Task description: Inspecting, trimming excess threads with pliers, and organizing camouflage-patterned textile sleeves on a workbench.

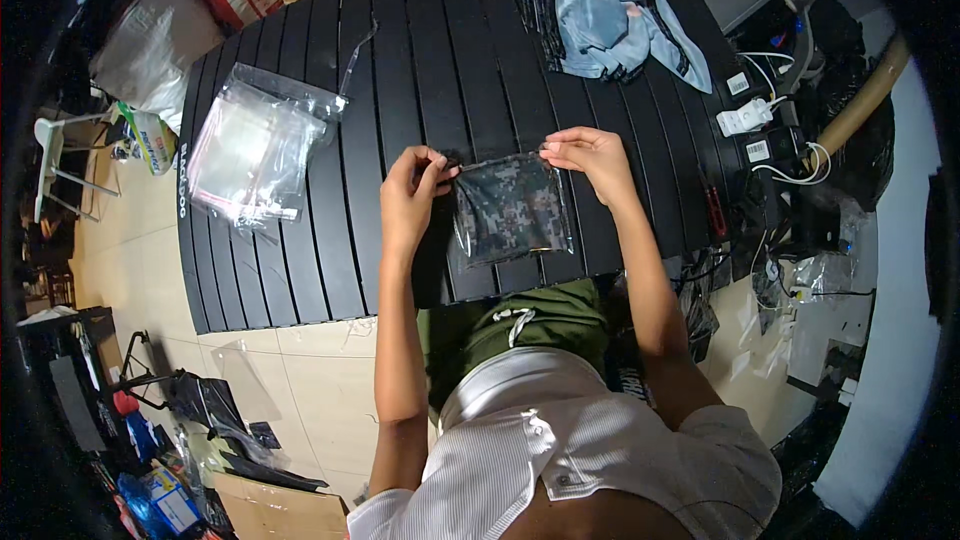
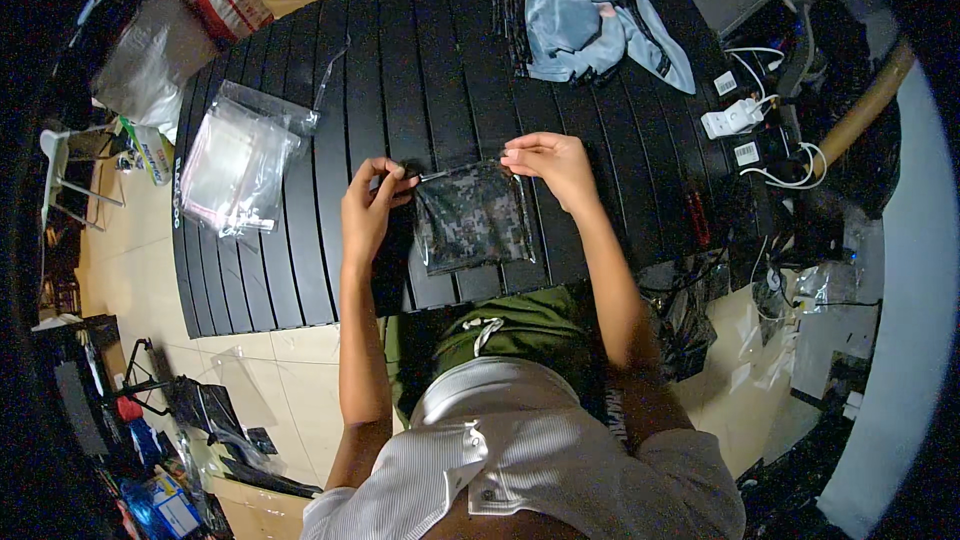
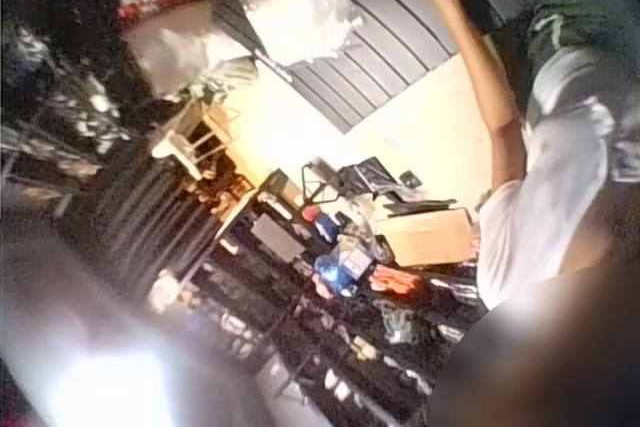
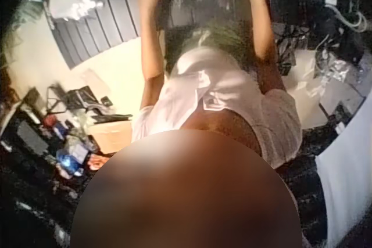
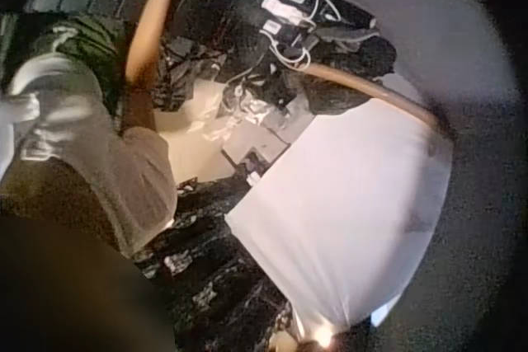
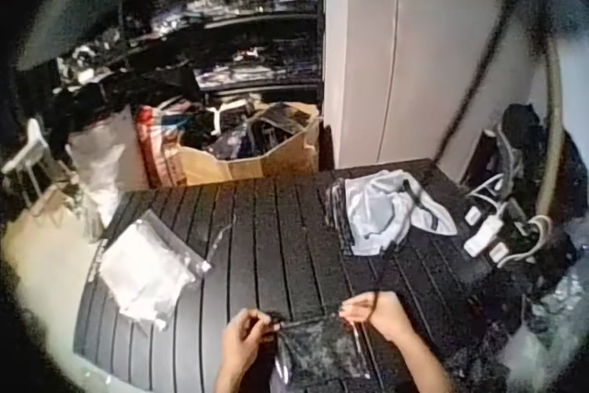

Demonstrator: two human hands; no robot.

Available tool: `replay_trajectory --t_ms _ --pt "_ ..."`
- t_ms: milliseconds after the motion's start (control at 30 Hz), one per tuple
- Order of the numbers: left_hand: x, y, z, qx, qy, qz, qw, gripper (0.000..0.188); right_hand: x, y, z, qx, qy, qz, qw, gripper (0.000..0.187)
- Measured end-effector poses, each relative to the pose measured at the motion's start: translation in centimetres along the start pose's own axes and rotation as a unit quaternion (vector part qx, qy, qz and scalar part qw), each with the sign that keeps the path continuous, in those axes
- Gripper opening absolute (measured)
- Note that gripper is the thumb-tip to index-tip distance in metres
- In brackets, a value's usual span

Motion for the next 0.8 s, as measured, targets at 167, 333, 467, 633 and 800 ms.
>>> replay_trajectory --t_ms 167,333,467,633,800 --pt "0.4 0.2 -1.1 0.052 0.036 0.065 0.996 0.007 0.1 -0.1 -1.0 0.051 -0.055 -0.023 0.997 0.011" --pt "0.6 0.2 -1.8 0.088 0.106 0.125 0.983 0.007 0.2 -0.1 -1.5 0.096 -0.095 -0.07 0.988 0.01" --pt "0.6 0.1 -2.1 0.083 0.216 0.217 0.949 0.009 0.2 -0.2 -1.9 0.115 -0.103 -0.069 0.986 0.01" --pt "0.2 -0.2 -2.5 0.109 0.273 0.247 0.923 0.011 0.3 -0.1 -2.1 0.13 -0.155 -0.109 0.973 0.009" --pt "-0.2 -0.1 -2.7 0.137 0.304 0.274 0.902 0.011 0.7 -0.7 -2.1 0.14 -0.23 -0.182 0.946 0.008"
Point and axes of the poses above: each hand's wrist, its own y-axis towards the middle knuckle, its own z-axis out of the palm, x = y × z, the point moved 1 cm from there along y, towards the middle knuckle
